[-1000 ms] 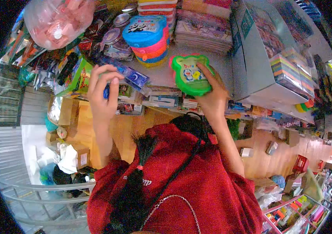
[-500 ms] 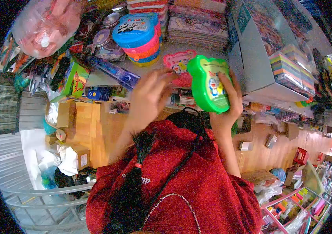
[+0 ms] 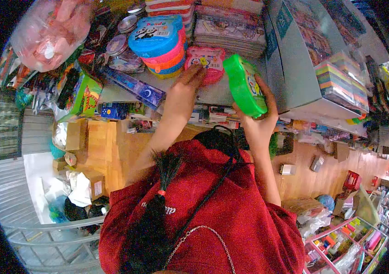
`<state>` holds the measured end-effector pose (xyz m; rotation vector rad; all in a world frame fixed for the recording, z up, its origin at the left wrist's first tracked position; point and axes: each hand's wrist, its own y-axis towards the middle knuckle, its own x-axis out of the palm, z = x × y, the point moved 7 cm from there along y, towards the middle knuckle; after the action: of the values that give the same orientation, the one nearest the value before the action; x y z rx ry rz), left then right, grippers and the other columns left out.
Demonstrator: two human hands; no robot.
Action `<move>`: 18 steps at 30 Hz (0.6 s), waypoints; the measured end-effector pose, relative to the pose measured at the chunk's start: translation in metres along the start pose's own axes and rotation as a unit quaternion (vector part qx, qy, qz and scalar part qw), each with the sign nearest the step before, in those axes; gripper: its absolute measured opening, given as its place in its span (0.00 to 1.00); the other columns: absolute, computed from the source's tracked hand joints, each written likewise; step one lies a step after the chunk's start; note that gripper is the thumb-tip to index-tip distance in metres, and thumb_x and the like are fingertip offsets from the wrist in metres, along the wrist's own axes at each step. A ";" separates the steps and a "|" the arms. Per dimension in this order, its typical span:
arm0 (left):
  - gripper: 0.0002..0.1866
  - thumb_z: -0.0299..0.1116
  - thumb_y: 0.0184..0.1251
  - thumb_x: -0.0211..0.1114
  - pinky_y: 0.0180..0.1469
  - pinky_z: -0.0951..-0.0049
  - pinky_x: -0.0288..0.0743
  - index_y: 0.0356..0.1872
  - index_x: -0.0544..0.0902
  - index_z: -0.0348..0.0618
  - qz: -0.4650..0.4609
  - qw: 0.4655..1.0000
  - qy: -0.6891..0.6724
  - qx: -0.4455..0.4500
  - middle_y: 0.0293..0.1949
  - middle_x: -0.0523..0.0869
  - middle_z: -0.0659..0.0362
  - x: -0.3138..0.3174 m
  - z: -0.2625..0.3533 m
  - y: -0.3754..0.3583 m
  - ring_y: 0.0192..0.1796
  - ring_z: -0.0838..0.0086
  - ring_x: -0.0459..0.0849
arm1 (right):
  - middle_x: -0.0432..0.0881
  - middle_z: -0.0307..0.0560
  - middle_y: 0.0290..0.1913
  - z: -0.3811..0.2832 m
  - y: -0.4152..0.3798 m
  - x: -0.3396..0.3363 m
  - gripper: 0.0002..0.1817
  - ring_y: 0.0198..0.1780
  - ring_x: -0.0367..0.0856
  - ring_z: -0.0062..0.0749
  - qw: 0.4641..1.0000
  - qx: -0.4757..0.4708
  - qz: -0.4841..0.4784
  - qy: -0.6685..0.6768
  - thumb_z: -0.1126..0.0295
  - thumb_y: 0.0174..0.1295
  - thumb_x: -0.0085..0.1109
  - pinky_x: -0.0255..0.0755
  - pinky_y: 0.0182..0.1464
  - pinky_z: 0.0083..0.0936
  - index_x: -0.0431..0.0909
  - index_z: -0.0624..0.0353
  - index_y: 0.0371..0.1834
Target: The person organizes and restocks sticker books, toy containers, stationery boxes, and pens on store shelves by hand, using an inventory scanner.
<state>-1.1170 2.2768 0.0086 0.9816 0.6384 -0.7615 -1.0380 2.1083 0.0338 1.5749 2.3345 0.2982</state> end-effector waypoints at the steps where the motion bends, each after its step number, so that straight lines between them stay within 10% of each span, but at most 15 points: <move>1: 0.19 0.24 0.59 0.52 0.57 0.64 0.74 0.53 0.77 0.42 0.006 1.000 -0.006 -0.001 0.56 0.76 0.52 0.000 0.000 0.001 0.60 0.59 0.75 | 0.76 0.49 0.56 0.001 0.002 0.001 0.33 0.56 0.75 0.31 1.000 0.013 -0.002 0.014 0.77 0.46 0.69 0.68 0.59 0.28 0.70 0.65 0.60; 9: 0.21 0.19 0.57 0.56 0.57 0.60 0.71 0.55 0.75 0.40 0.118 0.975 -0.188 -0.024 0.55 0.77 0.50 -0.040 0.007 -0.009 0.56 0.53 0.77 | 0.74 0.61 0.54 -0.017 0.031 0.045 0.35 0.56 0.74 0.53 0.973 -0.115 -0.072 -0.187 0.74 0.41 0.71 0.68 0.59 0.36 0.71 0.54 0.59; 18: 0.19 0.27 0.62 0.59 0.58 0.59 0.70 0.56 0.75 0.41 0.120 0.989 -0.087 0.030 0.59 0.75 0.53 -0.036 0.022 -0.009 0.62 0.55 0.71 | 0.55 0.71 0.67 0.006 0.031 0.089 0.46 0.67 0.57 0.65 0.944 -0.128 -0.160 -0.257 0.75 0.39 0.69 0.57 0.66 0.46 0.58 0.55 0.68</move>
<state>-1.1417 2.2633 0.0413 1.0136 0.3402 -0.6468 -1.0397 2.2022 0.0267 0.9805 1.9952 0.0905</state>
